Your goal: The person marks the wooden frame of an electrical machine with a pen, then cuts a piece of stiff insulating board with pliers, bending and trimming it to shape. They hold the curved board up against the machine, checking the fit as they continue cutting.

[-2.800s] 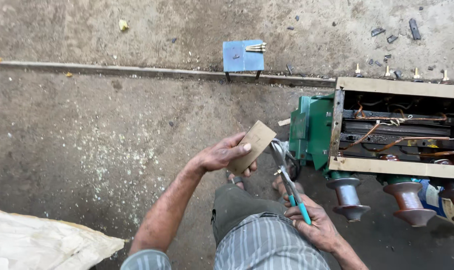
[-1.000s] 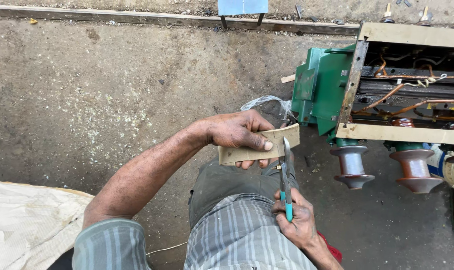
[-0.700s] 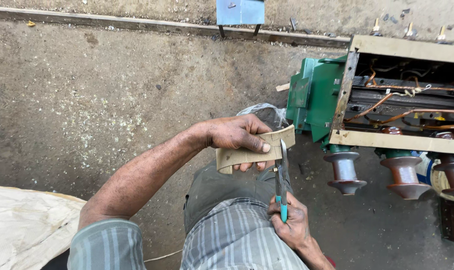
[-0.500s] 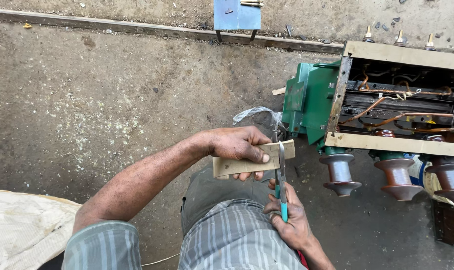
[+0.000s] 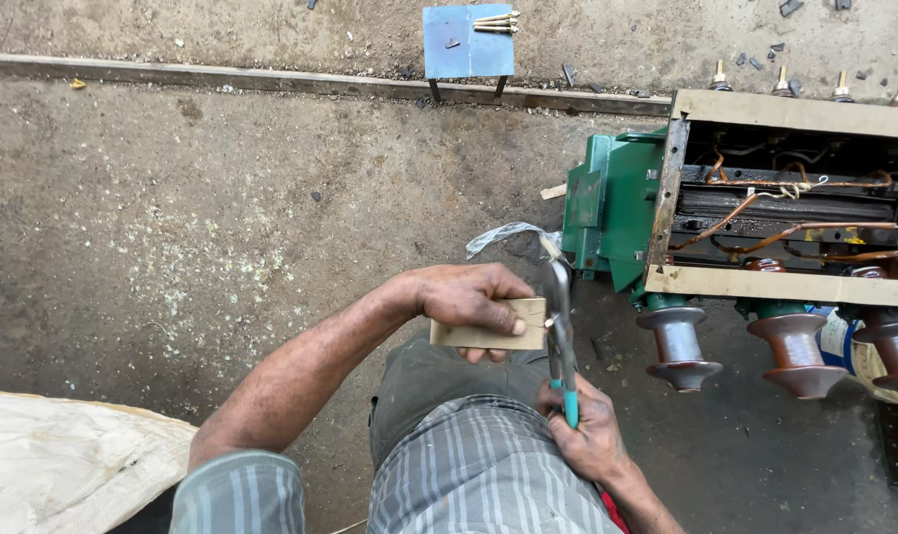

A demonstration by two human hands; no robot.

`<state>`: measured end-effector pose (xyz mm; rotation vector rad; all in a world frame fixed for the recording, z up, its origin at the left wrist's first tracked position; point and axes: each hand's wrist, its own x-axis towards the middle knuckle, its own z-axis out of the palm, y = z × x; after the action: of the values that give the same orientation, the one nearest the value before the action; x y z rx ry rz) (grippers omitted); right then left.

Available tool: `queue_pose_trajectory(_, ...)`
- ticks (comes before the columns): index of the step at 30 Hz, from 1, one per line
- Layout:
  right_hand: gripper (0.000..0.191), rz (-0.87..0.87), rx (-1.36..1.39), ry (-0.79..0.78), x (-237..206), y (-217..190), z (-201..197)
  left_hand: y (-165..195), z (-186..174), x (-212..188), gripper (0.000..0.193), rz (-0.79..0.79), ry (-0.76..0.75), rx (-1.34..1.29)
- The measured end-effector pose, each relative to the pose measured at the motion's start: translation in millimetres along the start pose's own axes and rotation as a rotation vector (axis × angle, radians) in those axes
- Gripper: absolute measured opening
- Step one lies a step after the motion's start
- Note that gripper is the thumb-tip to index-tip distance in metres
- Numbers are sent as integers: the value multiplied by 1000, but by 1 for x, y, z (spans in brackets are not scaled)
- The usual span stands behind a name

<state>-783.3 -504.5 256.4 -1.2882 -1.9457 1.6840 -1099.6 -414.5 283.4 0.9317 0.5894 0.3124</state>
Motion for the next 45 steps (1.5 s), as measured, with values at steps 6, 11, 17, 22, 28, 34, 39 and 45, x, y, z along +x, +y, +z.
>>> queue_pose_trajectory(6, 38, 156, 517, -30, 24, -12, -7, -12, 30, 0, 21, 202, 280, 813)
queue_pose_trajectory(11, 35, 250, 771, 95, 41, -19, 6, -31, 45, 16, 27, 603, 734, 957)
queue_pose_trajectory(17, 32, 172, 786, 313, 53, -45, 13, -81, 101, 1, 35, 435, 1168, -47)
queue_pose_trajectory(22, 34, 170, 545, 227, 55, -57, 21, -85, 103, 38, 46, 621, 814, -798)
queue_pose_trajectory(28, 36, -43, -57, -63, 19, -55, -16, -45, 64, 24, 53, 995, 724, -947)
queue_pose_trajectory(34, 37, 61, 78, -249, -19, -31, -31, 0, 49, -3, 65, 1132, 543, -1076)
queue_pose_trajectory(39, 40, 83, 146, -283, -15, -22, -27, 14, 59, -4, 72, 1104, 468, -1126)
queue_pose_trajectory(45, 39, 16, 221, -386, -16, -31, -34, 17, 64, -3, 75, 1050, 498, -1051)
